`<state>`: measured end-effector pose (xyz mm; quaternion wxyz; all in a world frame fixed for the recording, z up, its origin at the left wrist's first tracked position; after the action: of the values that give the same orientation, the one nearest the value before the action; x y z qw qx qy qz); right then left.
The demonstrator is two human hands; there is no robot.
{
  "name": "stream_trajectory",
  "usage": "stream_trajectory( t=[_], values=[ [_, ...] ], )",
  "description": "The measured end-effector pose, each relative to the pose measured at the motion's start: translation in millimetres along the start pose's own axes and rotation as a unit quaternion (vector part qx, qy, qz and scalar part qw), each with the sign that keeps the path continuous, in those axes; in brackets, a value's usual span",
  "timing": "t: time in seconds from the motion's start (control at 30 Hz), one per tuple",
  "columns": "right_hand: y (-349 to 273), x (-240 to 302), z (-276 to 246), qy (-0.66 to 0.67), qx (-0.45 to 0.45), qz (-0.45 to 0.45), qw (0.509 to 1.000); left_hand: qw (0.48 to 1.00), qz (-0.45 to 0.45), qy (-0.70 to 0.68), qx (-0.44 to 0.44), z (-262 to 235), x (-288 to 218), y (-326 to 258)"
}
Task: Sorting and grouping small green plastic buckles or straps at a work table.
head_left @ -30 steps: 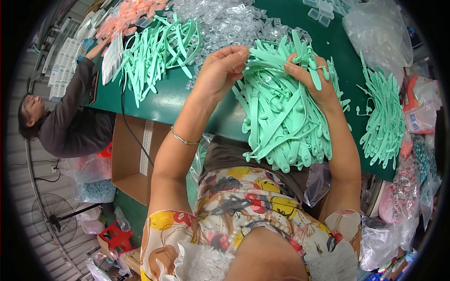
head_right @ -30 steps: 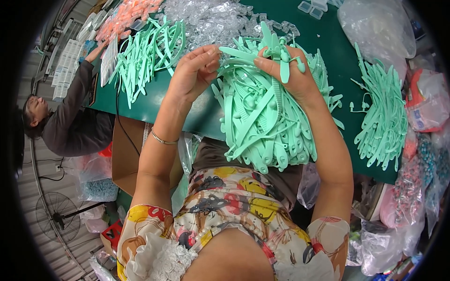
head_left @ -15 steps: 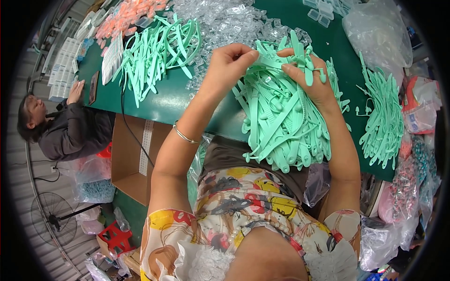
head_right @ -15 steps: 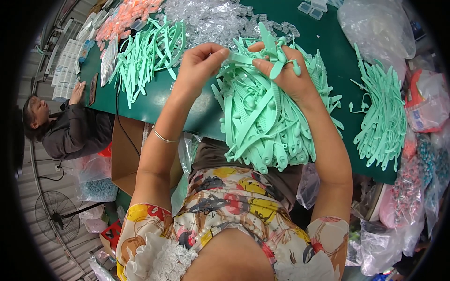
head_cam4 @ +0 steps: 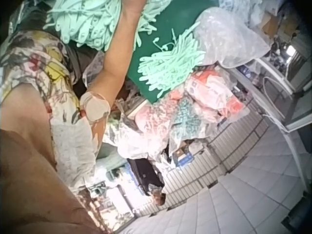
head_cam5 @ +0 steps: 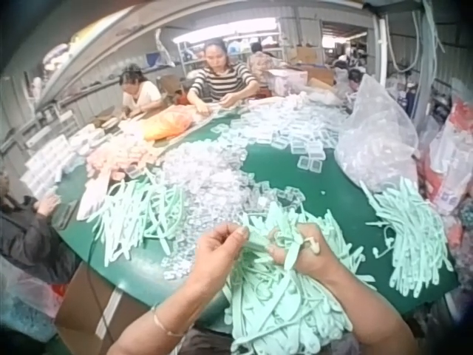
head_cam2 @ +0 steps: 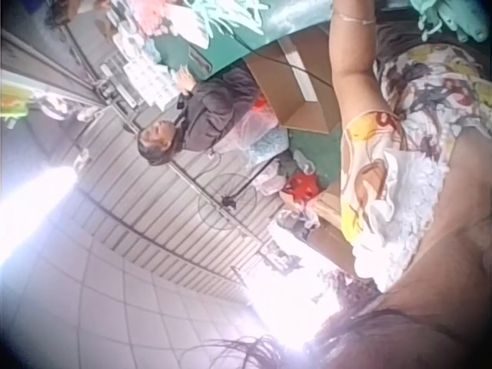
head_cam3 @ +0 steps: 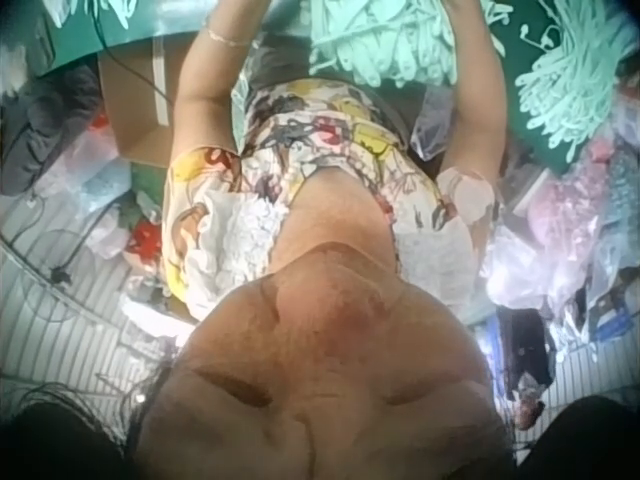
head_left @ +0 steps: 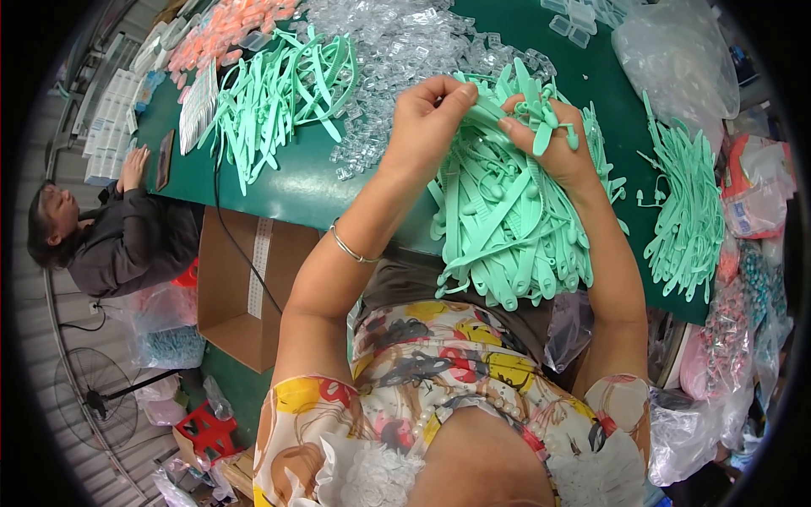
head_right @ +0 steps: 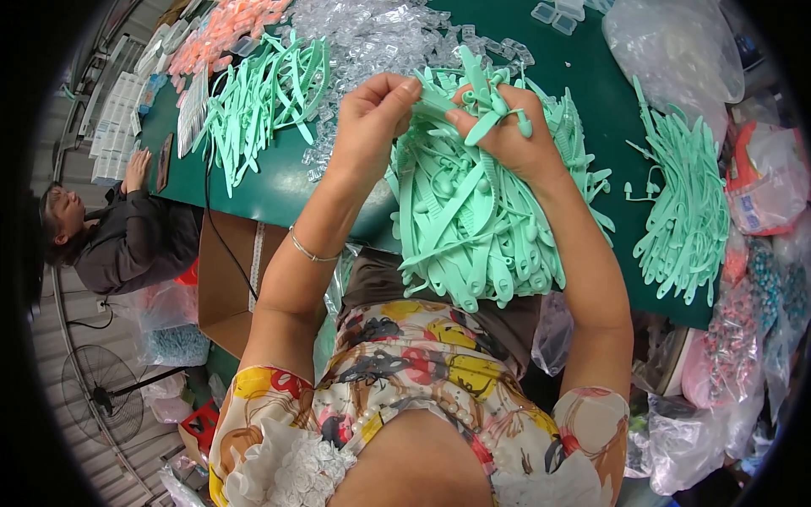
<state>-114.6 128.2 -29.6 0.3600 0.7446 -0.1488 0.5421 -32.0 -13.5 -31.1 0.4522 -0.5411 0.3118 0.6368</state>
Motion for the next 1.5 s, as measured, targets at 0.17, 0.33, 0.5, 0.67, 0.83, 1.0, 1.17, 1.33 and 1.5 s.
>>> stream_trajectory(
  t=[0.17, 0.33, 0.5, 0.67, 0.83, 1.0, 1.17, 1.33, 1.5],
  values=[
    [2.2, -0.6, -2.8, 0.022, -0.023, 0.046, 0.998, 0.999, -0.008, 0.036, 0.003, -11.9, -2.6, 6.1],
    [3.2, -6.9, -4.8, 0.069, -0.03, 0.06, 0.995, 0.995, -0.017, 0.089, -0.037, -32.2, 7.3, 11.3],
    [3.7, -7.5, -6.8, 0.089, -0.074, 0.031, 0.993, 0.988, -0.021, 0.141, -0.052, -40.9, 10.4, 21.4],
    [6.0, -5.0, -12.6, 0.026, -0.088, 0.001, 0.996, 0.976, -0.016, 0.211, -0.052, -47.4, 15.3, 25.7],
    [5.8, -5.7, -14.3, 0.019, -0.102, -0.026, 0.994, 0.961, 0.102, 0.212, -0.143, -62.8, -2.7, 11.2],
    [3.2, -5.4, -13.9, 0.019, -0.102, -0.013, 0.995, 0.897, 0.095, 0.424, -0.077, -84.5, -3.1, 0.6],
    [3.6, -4.9, -9.8, 0.012, -0.102, -0.065, 0.993, 0.761, 0.172, 0.617, -0.103, -78.8, 4.7, -13.4],
    [0.9, -1.0, -9.7, 0.002, -0.109, -0.032, 0.994, 0.718, 0.239, 0.645, -0.108, -70.6, 8.7, -21.5],
    [-1.0, 3.7, -8.1, -0.028, -0.106, -0.052, 0.993, 0.725, 0.252, 0.634, -0.092, -70.7, 12.0, -28.6]
  ],
)
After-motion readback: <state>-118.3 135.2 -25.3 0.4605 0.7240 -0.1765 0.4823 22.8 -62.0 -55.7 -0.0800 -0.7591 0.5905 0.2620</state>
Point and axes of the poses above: each hand's wrist, its own y-axis towards the middle knuckle, its own z-axis out of the palm, x = y × z, the point moved 4 cm from there along y, towards the middle knuckle, and after that the axes turned 12 degrees about -z, right-handed, at the moved point
